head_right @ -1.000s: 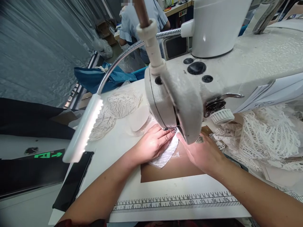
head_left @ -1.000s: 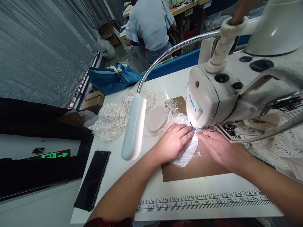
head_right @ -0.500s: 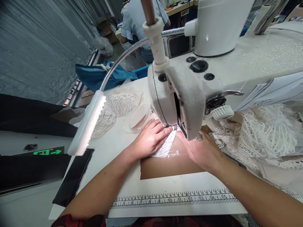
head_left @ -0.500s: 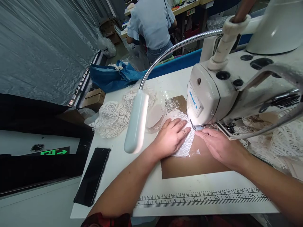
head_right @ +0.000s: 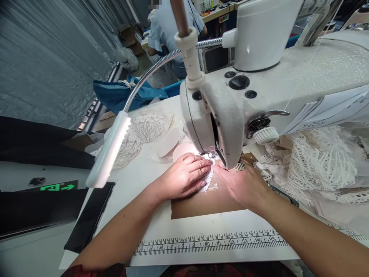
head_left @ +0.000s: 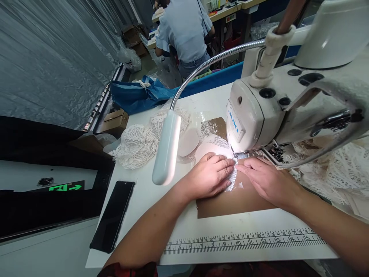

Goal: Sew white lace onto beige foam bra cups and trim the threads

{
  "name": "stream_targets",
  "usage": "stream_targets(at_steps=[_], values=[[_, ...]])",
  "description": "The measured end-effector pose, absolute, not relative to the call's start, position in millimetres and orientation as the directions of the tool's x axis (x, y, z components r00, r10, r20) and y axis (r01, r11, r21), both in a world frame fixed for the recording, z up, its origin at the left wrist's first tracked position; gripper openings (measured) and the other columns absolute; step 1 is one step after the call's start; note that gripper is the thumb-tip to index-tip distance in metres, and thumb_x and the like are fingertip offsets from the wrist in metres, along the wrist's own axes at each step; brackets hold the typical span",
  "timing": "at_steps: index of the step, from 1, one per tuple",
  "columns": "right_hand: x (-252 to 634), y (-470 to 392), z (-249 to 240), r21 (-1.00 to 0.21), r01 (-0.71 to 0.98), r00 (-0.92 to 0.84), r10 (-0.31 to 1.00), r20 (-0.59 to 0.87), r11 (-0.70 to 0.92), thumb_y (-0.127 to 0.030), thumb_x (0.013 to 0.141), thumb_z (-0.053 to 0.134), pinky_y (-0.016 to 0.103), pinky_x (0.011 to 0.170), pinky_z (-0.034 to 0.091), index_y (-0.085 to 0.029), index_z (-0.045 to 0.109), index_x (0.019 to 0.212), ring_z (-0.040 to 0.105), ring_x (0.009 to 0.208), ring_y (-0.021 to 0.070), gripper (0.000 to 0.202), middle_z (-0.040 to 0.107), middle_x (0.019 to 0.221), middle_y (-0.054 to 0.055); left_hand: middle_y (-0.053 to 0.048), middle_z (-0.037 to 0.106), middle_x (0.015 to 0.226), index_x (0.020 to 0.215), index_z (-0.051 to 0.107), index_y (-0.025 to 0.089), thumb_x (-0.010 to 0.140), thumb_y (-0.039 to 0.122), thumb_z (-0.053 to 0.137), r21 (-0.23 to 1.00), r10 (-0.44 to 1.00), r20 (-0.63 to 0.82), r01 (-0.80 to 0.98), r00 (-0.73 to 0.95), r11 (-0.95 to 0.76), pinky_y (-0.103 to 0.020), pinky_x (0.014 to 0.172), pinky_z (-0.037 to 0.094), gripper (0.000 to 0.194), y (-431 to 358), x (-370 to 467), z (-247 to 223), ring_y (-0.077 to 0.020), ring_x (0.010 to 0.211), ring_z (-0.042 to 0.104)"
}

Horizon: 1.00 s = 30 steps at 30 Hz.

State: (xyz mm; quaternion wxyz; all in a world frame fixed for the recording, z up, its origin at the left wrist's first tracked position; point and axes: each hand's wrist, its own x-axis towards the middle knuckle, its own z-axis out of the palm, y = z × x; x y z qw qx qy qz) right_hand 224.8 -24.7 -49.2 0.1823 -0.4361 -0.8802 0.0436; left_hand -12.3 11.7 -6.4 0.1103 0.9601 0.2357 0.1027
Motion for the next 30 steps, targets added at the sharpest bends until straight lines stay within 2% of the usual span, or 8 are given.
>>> stream_targets(at_steps=[8, 13, 19, 24, 30], values=[[218.7, -25.6, -55.4, -0.144, 0.827, -0.468, 0.808, 0.358, 0.543, -0.011, 0.089, 0.041, 0.029, 0.069, 0.045, -0.024, 0.067, 0.122, 0.063, 0.085, 0.0198, 0.044, 0.072, 0.098, 0.007, -0.012, 0.057, 0.141, 0.13, 0.058, 0.009, 0.098, 0.03, 0.042, 0.19, 0.539, 0.095, 0.516, 0.837, -0.835, -0.043, 0.095, 0.041, 0.042, 10.6, -7.1, -6.2, -0.0278, 0.116, 0.054], [215.6, -23.5, -50.4, -0.088, 0.851, -0.445, 0.799, 0.405, 0.518, -0.012, 0.088, 0.041, 0.031, 0.071, 0.045, -0.024, 0.068, 0.119, 0.065, 0.081, 0.0204, 0.042, 0.072, 0.095, 0.008, -0.015, 0.056, 0.141, 0.133, 0.056, 0.01, 0.096, 0.038, 0.045, 0.154, 0.58, 0.091, 0.564, 0.81, -0.812, -0.045, 0.089, 0.04, 0.047, 10.5, -2.9, -6.9, -0.0312, 0.115, 0.053], [221.9, -26.8, -52.8, -0.14, 0.856, -0.432, 0.837, 0.336, 0.498, -0.013, 0.087, 0.045, 0.031, 0.076, 0.046, -0.025, 0.066, 0.124, 0.064, 0.088, 0.0208, 0.044, 0.071, 0.102, 0.009, -0.018, 0.058, 0.137, 0.13, 0.057, 0.008, 0.095, 0.05, 0.046, 0.145, 0.614, 0.162, 0.597, 0.772, -0.789, -0.047, 0.09, 0.038, 0.057, 10.3, -0.1, -13.7, -0.033, 0.115, 0.053], [226.5, -29.1, -51.5, -0.134, 0.825, -0.468, 0.797, 0.383, 0.549, -0.01, 0.087, 0.043, 0.032, 0.069, 0.045, -0.025, 0.065, 0.125, 0.065, 0.085, 0.0204, 0.047, 0.072, 0.105, 0.008, -0.021, 0.059, 0.134, 0.129, 0.058, 0.006, 0.095, 0.055, 0.044, 0.146, 0.626, 0.192, 0.608, 0.756, -0.78, -0.048, 0.088, 0.039, 0.061, 9.2, 1.5, -18.0, -0.0339, 0.114, 0.054], [231.8, -30.5, -47.3, -0.182, 0.739, -0.54, 0.732, 0.417, 0.649, -0.01, 0.088, 0.042, 0.032, 0.064, 0.042, -0.02, 0.067, 0.115, 0.065, 0.072, 0.0167, 0.038, 0.074, 0.091, 0.005, -0.018, 0.062, 0.128, 0.121, 0.063, 0.012, 0.094, 0.054, 0.048, 0.232, 0.614, 0.231, 0.57, 0.755, -0.788, -0.046, 0.094, 0.04, 0.052, 6.9, -3.3, -14.3, -0.0312, 0.112, 0.055]])
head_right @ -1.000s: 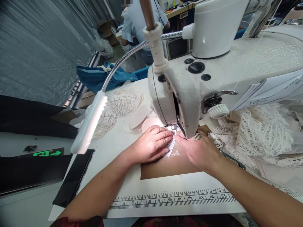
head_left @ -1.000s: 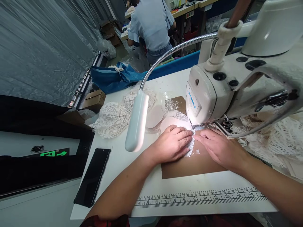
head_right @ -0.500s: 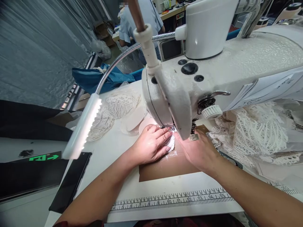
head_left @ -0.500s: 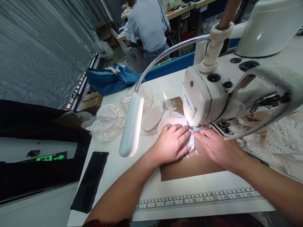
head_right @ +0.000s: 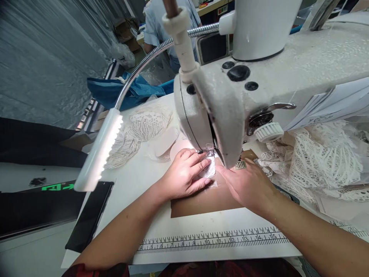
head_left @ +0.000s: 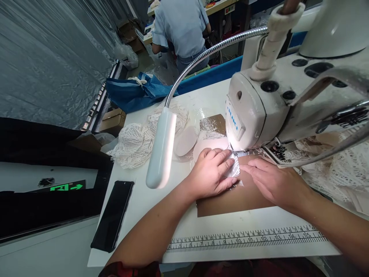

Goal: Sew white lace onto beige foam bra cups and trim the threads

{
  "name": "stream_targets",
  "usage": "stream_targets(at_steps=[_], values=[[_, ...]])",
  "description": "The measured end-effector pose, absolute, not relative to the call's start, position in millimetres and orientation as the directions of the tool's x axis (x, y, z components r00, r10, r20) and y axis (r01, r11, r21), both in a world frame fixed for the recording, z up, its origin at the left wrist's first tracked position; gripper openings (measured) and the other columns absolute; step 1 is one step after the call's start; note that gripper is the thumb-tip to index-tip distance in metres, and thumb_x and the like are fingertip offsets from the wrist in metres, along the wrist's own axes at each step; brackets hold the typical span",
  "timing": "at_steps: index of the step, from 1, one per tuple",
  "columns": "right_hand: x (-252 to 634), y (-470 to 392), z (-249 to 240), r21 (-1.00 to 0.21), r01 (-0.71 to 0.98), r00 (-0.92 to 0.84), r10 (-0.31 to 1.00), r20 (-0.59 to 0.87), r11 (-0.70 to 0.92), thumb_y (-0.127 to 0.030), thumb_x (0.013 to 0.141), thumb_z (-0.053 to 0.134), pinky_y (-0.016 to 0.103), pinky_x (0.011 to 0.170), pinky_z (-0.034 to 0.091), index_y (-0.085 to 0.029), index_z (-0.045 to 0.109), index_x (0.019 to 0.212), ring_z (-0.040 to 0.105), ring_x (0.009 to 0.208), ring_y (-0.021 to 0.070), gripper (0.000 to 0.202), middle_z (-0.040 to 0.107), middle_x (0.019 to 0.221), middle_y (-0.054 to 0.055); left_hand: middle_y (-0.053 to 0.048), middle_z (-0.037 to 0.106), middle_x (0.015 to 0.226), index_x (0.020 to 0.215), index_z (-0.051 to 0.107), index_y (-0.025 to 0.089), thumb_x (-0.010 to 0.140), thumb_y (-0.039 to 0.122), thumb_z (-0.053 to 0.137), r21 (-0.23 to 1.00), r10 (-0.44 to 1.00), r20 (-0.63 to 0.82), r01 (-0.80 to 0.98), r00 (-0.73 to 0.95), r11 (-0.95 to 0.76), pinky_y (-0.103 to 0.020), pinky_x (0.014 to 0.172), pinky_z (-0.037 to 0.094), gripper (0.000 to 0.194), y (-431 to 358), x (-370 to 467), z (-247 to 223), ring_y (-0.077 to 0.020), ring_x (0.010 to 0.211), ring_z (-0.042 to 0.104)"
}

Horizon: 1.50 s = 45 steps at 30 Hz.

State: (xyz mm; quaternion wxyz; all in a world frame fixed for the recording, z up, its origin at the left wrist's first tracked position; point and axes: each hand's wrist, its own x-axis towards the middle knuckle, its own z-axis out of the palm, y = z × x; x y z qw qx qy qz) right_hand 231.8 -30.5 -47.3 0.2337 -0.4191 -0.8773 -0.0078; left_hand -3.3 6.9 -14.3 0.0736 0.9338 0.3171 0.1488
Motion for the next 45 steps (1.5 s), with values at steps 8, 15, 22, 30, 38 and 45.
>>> stream_targets(at_steps=[8, 15, 22, 30, 38, 45], values=[[229.7, -31.4, -35.8, -0.206, 0.671, -0.604, 0.686, 0.406, 0.712, -0.009, 0.091, 0.043, 0.031, 0.069, 0.044, -0.015, 0.067, 0.109, 0.061, 0.08, 0.0191, 0.031, 0.072, 0.097, 0.006, -0.013, 0.066, 0.11, 0.116, 0.065, 0.014, 0.096, 0.034, 0.05, 0.319, 0.599, 0.201, 0.527, 0.775, -0.788, -0.04, 0.087, 0.046, 0.033, 3.8, -6.5, -8.2, -0.024, 0.098, 0.059], [230.9, -33.1, -34.5, -0.236, 0.684, -0.607, 0.719, 0.339, 0.69, -0.013, 0.091, 0.043, 0.032, 0.072, 0.045, -0.02, 0.07, 0.104, 0.062, 0.082, 0.019, 0.031, 0.07, 0.089, 0.007, -0.005, 0.06, 0.071, 0.077, 0.064, 0.015, 0.099, 0.024, 0.041, 0.227, 0.641, 0.206, 0.601, 0.74, -0.767, -0.027, 0.061, 0.041, 0.033, 0.5, 1.2, -15.1, -0.0151, 0.064, 0.053], [226.0, -34.2, -33.7, -0.27, 0.741, -0.515, 0.779, 0.359, 0.614, -0.016, 0.092, 0.043, 0.032, 0.071, 0.047, -0.019, 0.068, 0.113, 0.064, 0.085, 0.021, 0.033, 0.071, 0.092, 0.009, -0.004, 0.061, 0.069, 0.074, 0.062, 0.016, 0.095, 0.024, 0.045, 0.372, 0.654, 0.192, 0.563, 0.731, -0.738, -0.026, 0.062, 0.044, 0.028, 3.9, 0.9, -11.1, -0.015, 0.066, 0.055], [220.8, -33.1, -30.5, -0.252, 0.66, -0.651, 0.706, 0.278, 0.708, -0.016, 0.094, 0.043, 0.035, 0.072, 0.042, -0.017, 0.069, 0.113, 0.056, 0.077, 0.0202, 0.032, 0.066, 0.089, 0.008, -0.001, 0.058, 0.066, 0.068, 0.056, 0.017, 0.09, 0.025, 0.05, 0.77, 0.831, 0.074, 0.498, 0.552, -0.399, -0.023, 0.059, 0.044, 0.024, 5.5, -0.7, -5.4, -0.0111, 0.06, 0.052], [220.5, -40.7, -31.7, -0.222, 0.649, -0.655, 0.683, 0.324, 0.727, -0.018, 0.096, 0.042, 0.034, 0.066, 0.031, -0.018, 0.069, 0.101, 0.045, 0.067, 0.0183, 0.027, 0.058, 0.076, 0.004, -0.006, 0.07, 0.088, 0.09, 0.07, 0.016, 0.094, 0.029, 0.052, 0.692, 0.726, 0.132, 0.462, 0.675, -0.555, -0.03, 0.08, 0.052, 0.022, 4.9, -4.5, -8.3, -0.0171, 0.084, 0.064], [221.1, -42.9, -27.5, -0.261, 0.643, -0.673, 0.694, 0.254, 0.72, -0.017, 0.096, 0.039, 0.035, 0.067, 0.031, -0.019, 0.065, 0.089, 0.047, 0.07, 0.0186, 0.027, 0.06, 0.081, 0.006, -0.007, 0.07, 0.095, 0.11, 0.072, 0.02, 0.097, 0.034, 0.052, 0.461, 0.614, 0.205, 0.478, 0.763, -0.748, -0.028, 0.074, 0.049, 0.028, 4.7, -8.5, -17.6, -0.0161, 0.086, 0.063]])
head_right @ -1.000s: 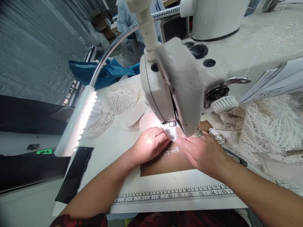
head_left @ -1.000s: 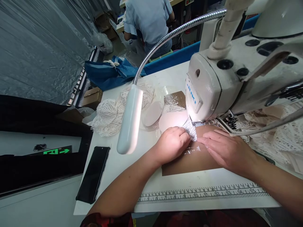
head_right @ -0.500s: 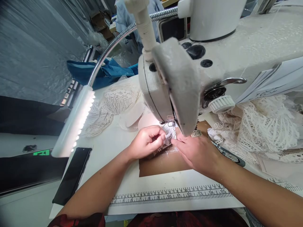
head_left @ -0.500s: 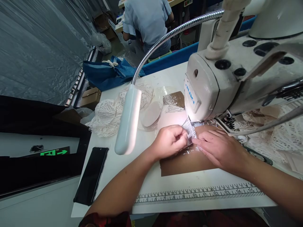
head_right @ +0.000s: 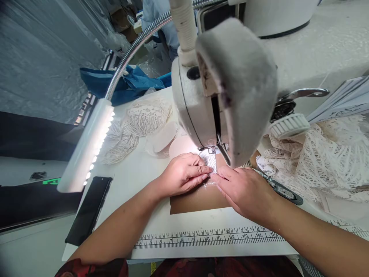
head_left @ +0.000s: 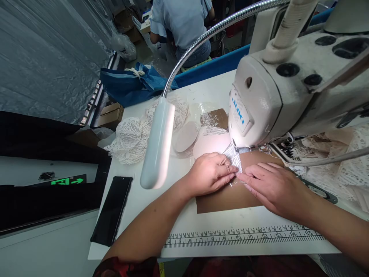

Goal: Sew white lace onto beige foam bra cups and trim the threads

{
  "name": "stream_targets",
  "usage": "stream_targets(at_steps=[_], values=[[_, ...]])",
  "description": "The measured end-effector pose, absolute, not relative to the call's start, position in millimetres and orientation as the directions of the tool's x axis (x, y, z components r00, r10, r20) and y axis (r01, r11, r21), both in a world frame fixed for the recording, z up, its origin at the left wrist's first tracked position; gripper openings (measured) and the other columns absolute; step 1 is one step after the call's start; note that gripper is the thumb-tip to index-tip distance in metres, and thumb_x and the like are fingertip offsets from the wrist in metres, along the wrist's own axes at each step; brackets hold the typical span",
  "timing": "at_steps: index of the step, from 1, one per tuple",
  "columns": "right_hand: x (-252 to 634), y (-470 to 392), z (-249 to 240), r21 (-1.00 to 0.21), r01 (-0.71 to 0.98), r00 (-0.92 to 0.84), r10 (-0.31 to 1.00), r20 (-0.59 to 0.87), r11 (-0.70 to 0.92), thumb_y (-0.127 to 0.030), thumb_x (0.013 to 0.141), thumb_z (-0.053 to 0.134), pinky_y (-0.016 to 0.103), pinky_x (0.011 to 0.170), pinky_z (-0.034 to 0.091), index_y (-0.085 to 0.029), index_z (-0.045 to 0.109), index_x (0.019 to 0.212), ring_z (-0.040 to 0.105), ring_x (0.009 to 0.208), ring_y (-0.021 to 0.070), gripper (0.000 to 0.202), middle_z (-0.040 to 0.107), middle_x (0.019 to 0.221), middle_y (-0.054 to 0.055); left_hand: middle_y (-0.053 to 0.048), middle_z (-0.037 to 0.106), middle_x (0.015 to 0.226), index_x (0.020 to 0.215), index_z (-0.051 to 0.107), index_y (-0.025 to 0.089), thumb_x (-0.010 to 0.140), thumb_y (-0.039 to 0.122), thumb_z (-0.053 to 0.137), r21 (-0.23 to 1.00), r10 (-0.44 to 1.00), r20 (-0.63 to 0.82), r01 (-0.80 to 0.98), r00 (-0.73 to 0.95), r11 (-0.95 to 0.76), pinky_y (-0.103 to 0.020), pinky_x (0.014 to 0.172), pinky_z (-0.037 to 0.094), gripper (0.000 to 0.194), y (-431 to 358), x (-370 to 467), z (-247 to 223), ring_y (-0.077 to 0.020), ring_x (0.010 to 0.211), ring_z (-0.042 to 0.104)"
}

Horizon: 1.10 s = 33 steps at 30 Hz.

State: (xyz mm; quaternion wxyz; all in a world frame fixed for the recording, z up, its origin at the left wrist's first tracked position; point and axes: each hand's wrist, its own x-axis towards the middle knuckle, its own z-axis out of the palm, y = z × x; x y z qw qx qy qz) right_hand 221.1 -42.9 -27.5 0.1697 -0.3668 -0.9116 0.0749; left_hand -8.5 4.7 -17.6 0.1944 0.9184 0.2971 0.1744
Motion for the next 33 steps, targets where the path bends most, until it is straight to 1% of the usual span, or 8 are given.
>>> stream_targets(at_steps=[6, 10, 15, 17, 22, 26, 29, 33], values=[[222.1, -43.1, -28.1, -0.261, 0.644, -0.681, 0.694, 0.232, 0.719, -0.016, 0.095, 0.041, 0.034, 0.069, 0.032, -0.018, 0.066, 0.097, 0.049, 0.07, 0.0181, 0.025, 0.059, 0.08, 0.005, -0.003, 0.062, 0.08, 0.109, 0.07, 0.025, 0.1, 0.038, 0.046, 0.248, 0.552, 0.202, 0.503, 0.809, -0.828, -0.027, 0.063, 0.039, 0.029, 4.0, -7.4, -19.4, -0.0144, 0.072, 0.055], [227.2, -42.6, -34.1, -0.279, 0.617, -0.676, 0.677, 0.291, 0.736, -0.011, 0.092, 0.042, 0.034, 0.068, 0.035, -0.018, 0.066, 0.107, 0.052, 0.07, 0.0175, 0.029, 0.063, 0.083, 0.004, -0.003, 0.06, 0.079, 0.11, 0.07, 0.024, 0.101, 0.036, 0.044, 0.199, 0.529, 0.209, 0.494, 0.822, -0.846, -0.028, 0.061, 0.037, 0.03, 3.9, -5.7, -18.8, -0.0142, 0.07, 0.052], [231.9, -40.8, -41.4, -0.251, 0.671, -0.567, 0.701, 0.433, 0.698, -0.01, 0.089, 0.045, 0.033, 0.071, 0.039, -0.017, 0.064, 0.114, 0.06, 0.081, 0.0184, 0.032, 0.07, 0.099, 0.006, -0.003, 0.06, 0.077, 0.104, 0.071, 0.023, 0.1, 0.035, 0.045, 0.191, 0.525, 0.241, 0.49, 0.816, -0.85, -0.028, 0.06, 0.035, 0.029, 4.4, -4.4, -19.0, -0.0143, 0.069, 0.052], [230.9, -39.7, -39.9, -0.229, 0.665, -0.604, 0.693, 0.394, 0.71, -0.009, 0.089, 0.043, 0.033, 0.07, 0.038, -0.017, 0.065, 0.114, 0.059, 0.078, 0.0183, 0.033, 0.069, 0.095, 0.005, -0.004, 0.06, 0.078, 0.105, 0.072, 0.023, 0.1, 0.035, 0.045, 0.198, 0.526, 0.243, 0.49, 0.815, -0.849, -0.027, 0.06, 0.036, 0.03, 4.7, -4.6, -19.4, -0.0145, 0.07, 0.052], [225.6, -37.7, -34.3, -0.17, 0.682, -0.641, 0.693, 0.33, 0.712, -0.008, 0.089, 0.041, 0.031, 0.066, 0.034, -0.019, 0.069, 0.096, 0.052, 0.068, 0.0162, 0.031, 0.064, 0.08, 0.004, -0.005, 0.061, 0.083, 0.112, 0.071, 0.024, 0.099, 0.037, 0.046, 0.271, 0.548, 0.193, 0.493, 0.814, -0.827, -0.027, 0.063, 0.043, 0.031, 5.3, -7.1, -17.5, -0.0153, 0.074, 0.054], [225.3, -37.0, -33.0, -0.173, 0.677, -0.641, 0.688, 0.34, 0.716, -0.01, 0.09, 0.04, 0.031, 0.065, 0.033, -0.019, 0.069, 0.1, 0.05, 0.068, 0.0166, 0.032, 0.064, 0.082, 0.005, -0.009, 0.065, 0.097, 0.115, 0.071, 0.021, 0.097, 0.037, 0.048, 0.405, 0.57, 0.166, 0.471, 0.805, -0.784, -0.03, 0.075, 0.05, 0.033, 6.4, -10.0, -11.8, -0.0182, 0.087, 0.058], [226.3, -36.8, -31.8, -0.19, 0.669, -0.651, 0.69, 0.315, 0.718, -0.009, 0.091, 0.041, 0.031, 0.066, 0.033, -0.018, 0.068, 0.105, 0.053, 0.075, 0.0178, 0.032, 0.065, 0.086, 0.006, -0.012, 0.066, 0.109, 0.119, 0.068, 0.016, 0.098, 0.034, 0.045, 0.469, 0.617, 0.207, 0.476, 0.759, -0.744, -0.032, 0.082, 0.053, 0.035, 7.7, -9.9, -9.2, -0.02, 0.094, 0.059], [225.2, -37.4, -33.1, -0.214, 0.675, -0.635, 0.704, 0.318, 0.706, -0.007, 0.088, 0.041, 0.032, 0.064, 0.032, -0.019, 0.069, 0.097, 0.052, 0.074, 0.0185, 0.031, 0.062, 0.08, 0.004, -0.014, 0.067, 0.119, 0.118, 0.066, 0.012, 0.099, 0.029, 0.042, 0.375, 0.648, 0.244, 0.546, 0.721, -0.749, -0.035, 0.081, 0.055, 0.035, 7.9, -4.7, -11.4, -0.0215, 0.094, 0.059]])
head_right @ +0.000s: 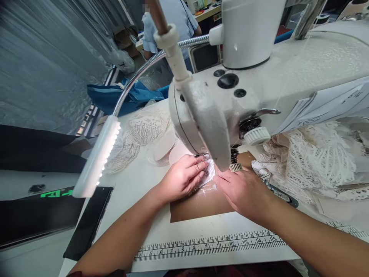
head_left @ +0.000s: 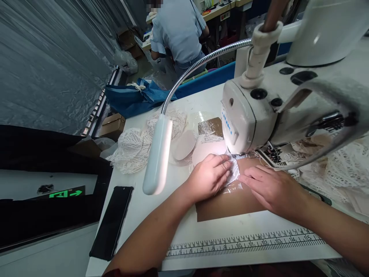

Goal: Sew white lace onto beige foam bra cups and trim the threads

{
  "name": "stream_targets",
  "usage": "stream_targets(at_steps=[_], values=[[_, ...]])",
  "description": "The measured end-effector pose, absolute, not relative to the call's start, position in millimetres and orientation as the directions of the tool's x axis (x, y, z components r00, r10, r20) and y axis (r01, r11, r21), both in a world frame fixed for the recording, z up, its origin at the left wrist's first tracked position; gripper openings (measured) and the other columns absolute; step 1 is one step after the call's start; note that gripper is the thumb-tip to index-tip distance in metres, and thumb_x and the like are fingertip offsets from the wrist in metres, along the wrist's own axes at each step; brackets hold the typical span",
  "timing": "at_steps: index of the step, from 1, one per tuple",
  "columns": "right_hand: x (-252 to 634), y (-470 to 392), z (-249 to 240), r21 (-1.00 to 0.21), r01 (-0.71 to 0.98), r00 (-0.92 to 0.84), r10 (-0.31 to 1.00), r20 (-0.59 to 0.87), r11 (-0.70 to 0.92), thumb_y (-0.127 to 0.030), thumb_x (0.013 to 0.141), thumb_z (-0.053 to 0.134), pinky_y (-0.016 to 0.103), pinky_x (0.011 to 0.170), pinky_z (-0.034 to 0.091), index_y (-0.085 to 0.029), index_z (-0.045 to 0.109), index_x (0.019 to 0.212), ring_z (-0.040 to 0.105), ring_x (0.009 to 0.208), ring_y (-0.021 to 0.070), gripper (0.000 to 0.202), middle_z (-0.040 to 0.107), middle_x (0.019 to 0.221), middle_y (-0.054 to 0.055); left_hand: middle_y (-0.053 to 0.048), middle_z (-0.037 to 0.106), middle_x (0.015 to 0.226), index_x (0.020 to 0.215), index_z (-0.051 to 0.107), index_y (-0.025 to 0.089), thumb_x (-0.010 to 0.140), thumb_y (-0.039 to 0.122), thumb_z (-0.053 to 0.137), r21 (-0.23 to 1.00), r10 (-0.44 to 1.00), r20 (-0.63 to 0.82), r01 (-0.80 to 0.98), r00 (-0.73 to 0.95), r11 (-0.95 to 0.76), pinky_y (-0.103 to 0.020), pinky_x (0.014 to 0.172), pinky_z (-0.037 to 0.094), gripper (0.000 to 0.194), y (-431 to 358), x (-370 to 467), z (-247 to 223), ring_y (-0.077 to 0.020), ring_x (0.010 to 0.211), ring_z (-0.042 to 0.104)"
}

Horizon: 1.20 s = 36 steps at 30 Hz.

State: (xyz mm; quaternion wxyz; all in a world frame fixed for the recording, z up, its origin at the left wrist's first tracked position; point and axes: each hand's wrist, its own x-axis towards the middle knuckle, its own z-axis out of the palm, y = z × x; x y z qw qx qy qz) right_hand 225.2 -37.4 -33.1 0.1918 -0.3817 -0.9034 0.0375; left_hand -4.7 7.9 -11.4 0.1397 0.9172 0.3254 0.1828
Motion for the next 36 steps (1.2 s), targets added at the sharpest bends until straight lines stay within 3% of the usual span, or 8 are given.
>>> stream_targets(at_steps=[4, 8, 17, 24, 29, 33, 36], values=[[224.3, -37.8, -36.5, -0.233, 0.679, -0.612, 0.712, 0.344, 0.696, -0.008, 0.089, 0.04, 0.032, 0.066, 0.032, -0.019, 0.069, 0.095, 0.051, 0.073, 0.019, 0.032, 0.061, 0.077, 0.005, -0.013, 0.064, 0.129, 0.12, 0.065, 0.011, 0.099, 0.03, 0.043, 0.242, 0.589, 0.222, 0.541, 0.777, -0.805, -0.036, 0.081, 0.056, 0.036, 6.7, 0.1, -15.2, -0.0216, 0.092, 0.06], [225.8, -37.1, -33.5, -0.22, 0.674, -0.643, 0.707, 0.296, 0.705, -0.008, 0.089, 0.042, 0.032, 0.065, 0.032, -0.018, 0.069, 0.1, 0.052, 0.075, 0.0194, 0.031, 0.062, 0.079, 0.005, -0.014, 0.063, 0.132, 0.122, 0.063, 0.008, 0.1, 0.029, 0.042, 0.186, 0.542, 0.22, 0.51, 0.811, -0.84, -0.037, 0.081, 0.055, 0.038, 7.1, 0.5, -15.8, -0.0237, 0.097, 0.06], [224.8, -31.9, -39.1, -0.153, 0.711, -0.597, 0.705, 0.384, 0.686, -0.006, 0.088, 0.041, 0.03, 0.062, 0.036, -0.016, 0.068, 0.109, 0.057, 0.078, 0.0193, 0.036, 0.067, 0.084, 0.006, -0.013, 0.062, 0.133, 0.125, 0.063, 0.008, 0.1, 0.03, 0.041, 0.15, 0.535, 0.213, 0.514, 0.817, -0.845, -0.035, 0.079, 0.052, 0.04, 12.5, -1.3, -16.4, -0.021, 0.087, 0.057], [221.0, -28.5, -47.8, -0.038, 0.812, -0.52, 0.751, 0.407, 0.583, -0.008, 0.086, 0.042, 0.032, 0.061, 0.036, -0.021, 0.066, 0.116, 0.062, 0.073, 0.0187, 0.041, 0.071, 0.089, 0.006, -0.011, 0.061, 0.135, 0.127, 0.063, 0.016, 0.101, 0.031, 0.04, 0.139, 0.568, 0.172, 0.55, 0.805, -0.823, -0.038, 0.08, 0.044, 0.038, 15.8, -4.8, -14.2, -0.0231, 0.096, 0.055], [218.1, -25.5, -43.6, 0.068, 0.823, -0.537, 0.733, 0.418, 0.564, -0.01, 0.087, 0.046, 0.032, 0.065, 0.039, -0.018, 0.066, 0.12, 0.063, 0.074, 0.0202, 0.04, 0.072, 0.086, 0.008, -0.013, 0.064, 0.129, 0.127, 0.062, 0.015, 0.1, 0.029, 0.04, 0.14, 0.582, 0.2, 0.565, 0.788, -0.813, -0.04, 0.086, 0.04, 0.037, 20.9, -5.7, -16.5, -0.0258, 0.106, 0.053], [219.9, -25.4, -50.1, 0.045, 0.827, -0.511, 0.716, 0.476, 0.56, -0.01, 0.088, 0.044, 0.032, 0.073, 0.041, -0.021, 0.066, 0.123, 0.062, 0.081, 0.0199, 0.042, 0.072, 0.097, 0.008, -0.016, 0.066, 0.118, 0.126, 0.061, 0.014, 0.1, 0.03, 0.039, 0.135, 0.604, 0.222, 0.589, 0.766, -0.797, -0.041, 0.087, 0.039, 0.038, 23.4, -5.7, -18.5, -0.0282, 0.11, 0.052], [222.2, -26.7, -54.8, 0.002, 0.836, -0.489, 0.744, 0.455, 0.548, -0.011, 0.089, 0.042, 0.031, 0.068, 0.04, -0.025, 0.067, 0.122, 0.059, 0.075, 0.0185, 0.043, 0.071, 0.095, 0.007, -0.016, 0.066, 0.116, 0.125, 0.062, 0.014, 0.1, 0.032, 0.039, 0.124, 0.62, 0.214, 0.609, 0.755, -0.784, -0.042, 0.087, 0.039, 0.038, 23.9, -5.2, -19.2, -0.0292, 0.111, 0.052]])
